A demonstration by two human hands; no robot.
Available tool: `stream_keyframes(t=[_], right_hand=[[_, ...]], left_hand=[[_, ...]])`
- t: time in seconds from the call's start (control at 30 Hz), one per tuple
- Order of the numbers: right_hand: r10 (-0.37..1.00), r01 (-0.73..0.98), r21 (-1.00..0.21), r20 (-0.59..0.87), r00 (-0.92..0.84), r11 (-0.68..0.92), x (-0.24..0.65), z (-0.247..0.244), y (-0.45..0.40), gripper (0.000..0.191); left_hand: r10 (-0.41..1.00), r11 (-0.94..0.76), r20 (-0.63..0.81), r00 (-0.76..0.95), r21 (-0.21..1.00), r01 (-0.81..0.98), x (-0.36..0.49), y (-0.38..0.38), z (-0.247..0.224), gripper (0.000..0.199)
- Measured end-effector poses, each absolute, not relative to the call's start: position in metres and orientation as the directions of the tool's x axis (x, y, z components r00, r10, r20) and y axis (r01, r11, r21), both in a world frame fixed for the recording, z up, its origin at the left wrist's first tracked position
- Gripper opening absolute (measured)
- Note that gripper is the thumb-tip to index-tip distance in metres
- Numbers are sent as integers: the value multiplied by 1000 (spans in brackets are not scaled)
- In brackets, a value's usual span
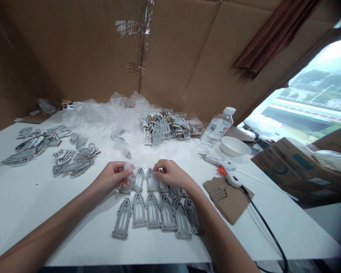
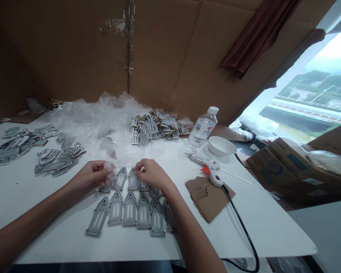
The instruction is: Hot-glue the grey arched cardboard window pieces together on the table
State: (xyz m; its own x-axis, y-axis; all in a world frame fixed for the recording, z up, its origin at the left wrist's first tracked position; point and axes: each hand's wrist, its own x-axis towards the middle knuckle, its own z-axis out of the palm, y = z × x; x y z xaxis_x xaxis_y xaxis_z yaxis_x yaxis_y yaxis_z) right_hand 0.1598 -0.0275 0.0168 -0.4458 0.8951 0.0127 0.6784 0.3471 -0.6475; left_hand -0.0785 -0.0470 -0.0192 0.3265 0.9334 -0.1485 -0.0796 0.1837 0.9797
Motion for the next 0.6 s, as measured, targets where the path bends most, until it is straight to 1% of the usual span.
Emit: stream_keyframes(t=[0.2,0.47,0.6], right_hand=[[898,718,-600,2,-441,354,157,12,-28,16],[919,764,-550,11,-395,336,155,9,-29,12],[928,778,-537,25,-371,325,156,8,-29,18]], left_hand=[[932,181,-148,332,981,-71,-78,-48,-19,31],[930,179,-144,339,981,-72,-79,-47,-21,31],[928,184,-147,343,980,-77,-78,-48,-20,30]])
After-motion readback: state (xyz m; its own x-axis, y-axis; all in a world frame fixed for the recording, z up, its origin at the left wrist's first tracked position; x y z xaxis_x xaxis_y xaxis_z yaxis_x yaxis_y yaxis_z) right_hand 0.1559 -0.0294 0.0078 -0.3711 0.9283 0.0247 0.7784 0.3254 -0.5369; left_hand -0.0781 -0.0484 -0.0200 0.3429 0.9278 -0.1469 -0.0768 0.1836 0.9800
